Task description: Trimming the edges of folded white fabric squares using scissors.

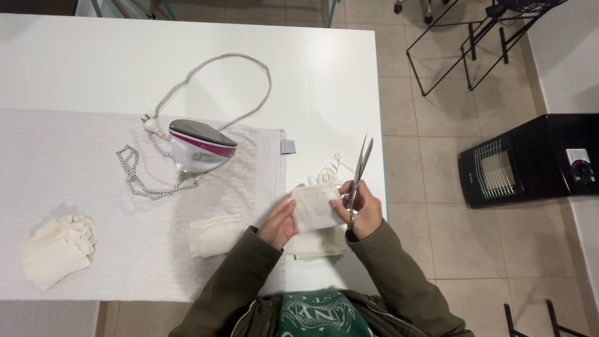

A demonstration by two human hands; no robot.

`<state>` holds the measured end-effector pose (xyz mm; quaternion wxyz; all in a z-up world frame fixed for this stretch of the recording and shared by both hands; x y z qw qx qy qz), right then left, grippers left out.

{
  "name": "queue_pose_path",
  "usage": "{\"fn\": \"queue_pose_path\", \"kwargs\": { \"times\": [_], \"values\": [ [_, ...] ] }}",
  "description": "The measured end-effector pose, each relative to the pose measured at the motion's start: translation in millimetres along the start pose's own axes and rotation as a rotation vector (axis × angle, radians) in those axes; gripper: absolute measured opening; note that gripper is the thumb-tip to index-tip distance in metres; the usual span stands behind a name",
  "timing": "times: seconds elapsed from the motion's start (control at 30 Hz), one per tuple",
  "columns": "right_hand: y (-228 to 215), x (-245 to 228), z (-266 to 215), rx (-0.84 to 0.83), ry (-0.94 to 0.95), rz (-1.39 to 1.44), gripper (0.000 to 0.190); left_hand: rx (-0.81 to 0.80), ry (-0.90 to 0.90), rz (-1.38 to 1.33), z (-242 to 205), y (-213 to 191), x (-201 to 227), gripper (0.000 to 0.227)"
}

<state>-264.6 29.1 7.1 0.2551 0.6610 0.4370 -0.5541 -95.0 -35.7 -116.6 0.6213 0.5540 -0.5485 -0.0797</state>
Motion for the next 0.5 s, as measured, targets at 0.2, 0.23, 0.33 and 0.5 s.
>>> {"fn": "queue_pose_path", "kwargs": {
  "times": [0.2,0.23,0.33,0.5],
  "values": [
    [23.9,-64.2,-12.3,0.066,-0.149,-0.405,0.027,0.049,0.079,0.059,-6.6,37.8,4.2,0.09],
    [31.3,-53.3,-14.2,0.065,-0.147,-0.406,0.027,0.05,0.078,0.057,-7.8,37.2,-0.9,0.09],
    [57.1,-45.6,-24.9,0.048,-0.321,-0.457,0.027,0.058,0.014,-0.198,-5.6,11.5,-34.5,0.092],
    [83.3,-58.9,-53.2,-0.248,-0.262,-0.342,0.041,-0.255,-0.062,-0.757,-15.7,-18.1,-56.1,0.06]
  ]
}}
Point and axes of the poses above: each hand's wrist, its own z-axis towards the middle knuckle, its own y-axis out of the palm, x = y × z, the point moved 10 cm from there along z, towards the middle knuckle, and after that the axes turned 12 degrees about y, right-handed, at the moved point
